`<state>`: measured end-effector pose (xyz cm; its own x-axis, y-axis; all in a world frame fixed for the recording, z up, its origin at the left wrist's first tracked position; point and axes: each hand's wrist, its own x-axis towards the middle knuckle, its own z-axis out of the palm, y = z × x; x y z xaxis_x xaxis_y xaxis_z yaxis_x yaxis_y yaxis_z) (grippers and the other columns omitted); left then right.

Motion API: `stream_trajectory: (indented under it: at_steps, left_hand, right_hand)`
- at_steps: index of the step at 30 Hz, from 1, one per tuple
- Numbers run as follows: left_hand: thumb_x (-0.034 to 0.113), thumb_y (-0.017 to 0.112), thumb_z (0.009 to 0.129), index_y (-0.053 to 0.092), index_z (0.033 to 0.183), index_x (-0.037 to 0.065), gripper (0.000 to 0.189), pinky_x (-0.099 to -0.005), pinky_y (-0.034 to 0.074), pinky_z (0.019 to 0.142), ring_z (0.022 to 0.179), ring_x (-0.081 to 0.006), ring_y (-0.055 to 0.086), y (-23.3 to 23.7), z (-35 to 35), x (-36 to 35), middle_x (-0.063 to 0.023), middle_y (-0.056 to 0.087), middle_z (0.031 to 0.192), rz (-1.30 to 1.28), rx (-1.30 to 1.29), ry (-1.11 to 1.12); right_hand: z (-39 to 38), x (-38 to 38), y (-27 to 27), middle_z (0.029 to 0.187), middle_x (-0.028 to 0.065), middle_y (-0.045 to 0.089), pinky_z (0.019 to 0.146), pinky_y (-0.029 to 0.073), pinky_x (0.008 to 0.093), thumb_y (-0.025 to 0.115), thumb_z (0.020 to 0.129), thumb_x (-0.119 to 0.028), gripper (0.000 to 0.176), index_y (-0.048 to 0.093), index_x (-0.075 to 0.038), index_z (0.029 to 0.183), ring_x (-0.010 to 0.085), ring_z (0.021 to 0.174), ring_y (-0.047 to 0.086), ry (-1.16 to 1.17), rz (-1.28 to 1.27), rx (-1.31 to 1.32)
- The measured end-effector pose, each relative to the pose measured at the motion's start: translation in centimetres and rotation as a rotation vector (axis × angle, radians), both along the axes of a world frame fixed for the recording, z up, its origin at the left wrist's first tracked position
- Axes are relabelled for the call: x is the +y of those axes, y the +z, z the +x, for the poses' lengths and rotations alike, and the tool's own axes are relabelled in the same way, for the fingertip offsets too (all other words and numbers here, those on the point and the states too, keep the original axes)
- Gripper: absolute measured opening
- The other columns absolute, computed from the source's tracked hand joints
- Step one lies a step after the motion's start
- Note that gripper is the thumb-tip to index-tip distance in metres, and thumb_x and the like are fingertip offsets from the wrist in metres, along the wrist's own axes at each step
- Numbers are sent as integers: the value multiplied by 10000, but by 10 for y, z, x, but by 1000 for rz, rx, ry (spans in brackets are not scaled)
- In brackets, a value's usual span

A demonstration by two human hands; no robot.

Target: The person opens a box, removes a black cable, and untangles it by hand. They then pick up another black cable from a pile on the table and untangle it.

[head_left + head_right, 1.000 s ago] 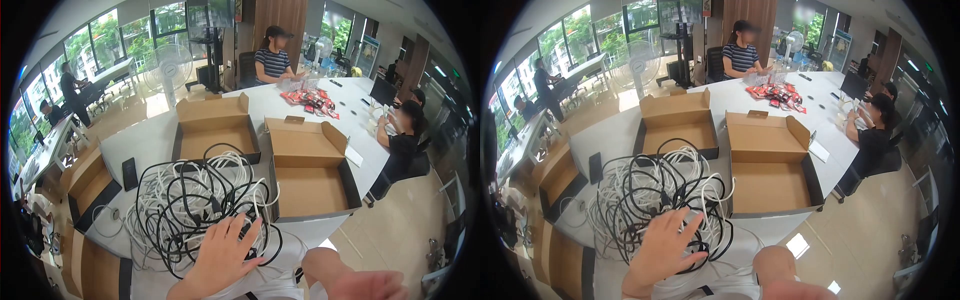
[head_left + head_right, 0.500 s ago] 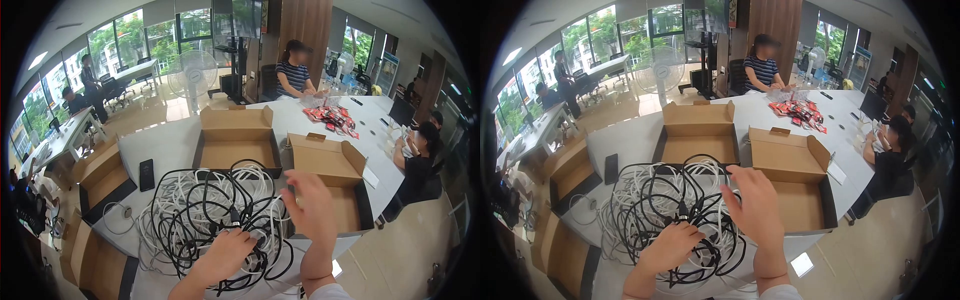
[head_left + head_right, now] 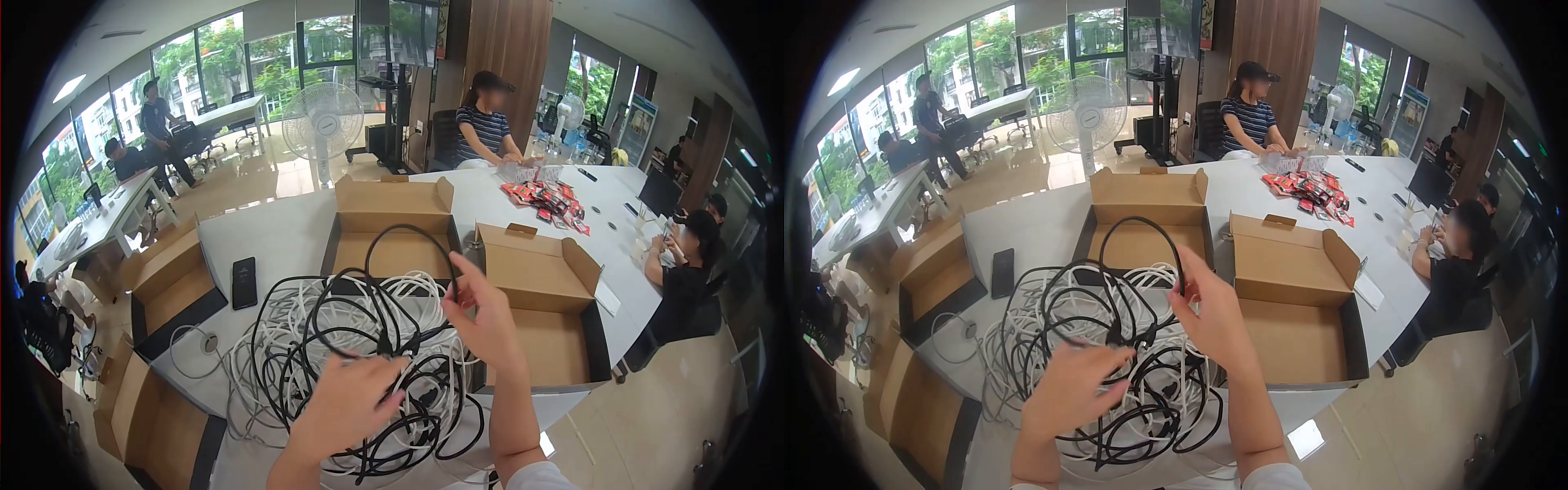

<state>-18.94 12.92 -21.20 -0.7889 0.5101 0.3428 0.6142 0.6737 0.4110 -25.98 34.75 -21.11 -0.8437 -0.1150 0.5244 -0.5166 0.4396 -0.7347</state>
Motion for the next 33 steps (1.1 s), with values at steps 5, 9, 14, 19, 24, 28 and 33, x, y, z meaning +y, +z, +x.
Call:
stream_trajectory:
  at_steps: [5,9,14,19,24,28,33]
  left_hand:
    - [20,666,723,564,1131,19,421,-392,406,947,1030,-330,560,10,-10,-10,-136,577,1133,421,203,334]
    - [8,667,730,460,1280,12,588,-396,394,980,1188,-351,452,2,-18,-12,-197,366,1362,445,292,381]
    - [-32,674,707,415,1327,29,675,-401,383,980,1170,-338,423,0,-18,-6,-185,231,1436,509,296,471]
    - [-80,652,687,432,1316,44,678,-379,402,933,1129,-300,430,-3,-21,-13,-167,213,1445,502,427,557]
    - [-59,568,794,565,1177,9,389,-248,463,627,742,-143,579,-13,-32,-29,-125,594,1003,653,116,413]
    - [56,499,910,631,1065,-9,214,-214,429,514,524,-67,536,-3,-25,-28,-35,611,592,636,-228,314]
    - [106,534,903,636,1067,-1,220,-199,388,487,513,-52,507,6,-16,-30,-18,604,616,636,-245,129]
  right_hand:
    - [12,-3,4,907,57,617,695,465,238,608,837,26,521,450,-2,1333,91,730,552,146,-432,71]
    - [25,-9,5,954,98,636,704,473,248,617,850,8,501,450,19,1322,118,740,595,189,-432,187]
    - [35,-20,2,969,134,636,706,483,263,600,849,32,473,455,49,1299,142,743,615,224,-530,336]
    - [41,-25,5,865,93,601,694,477,255,603,825,37,502,450,49,1303,119,733,579,186,-612,268]
    - [40,-14,10,788,48,551,671,432,228,623,787,15,478,512,38,1252,95,700,523,92,-426,215]
    - [48,-12,22,825,76,553,695,422,269,654,768,-21,464,560,-20,1222,157,736,518,-265,53,33]
    - [39,-11,15,1123,161,506,875,395,416,707,746,-110,531,542,-55,1248,313,997,479,-612,483,336]
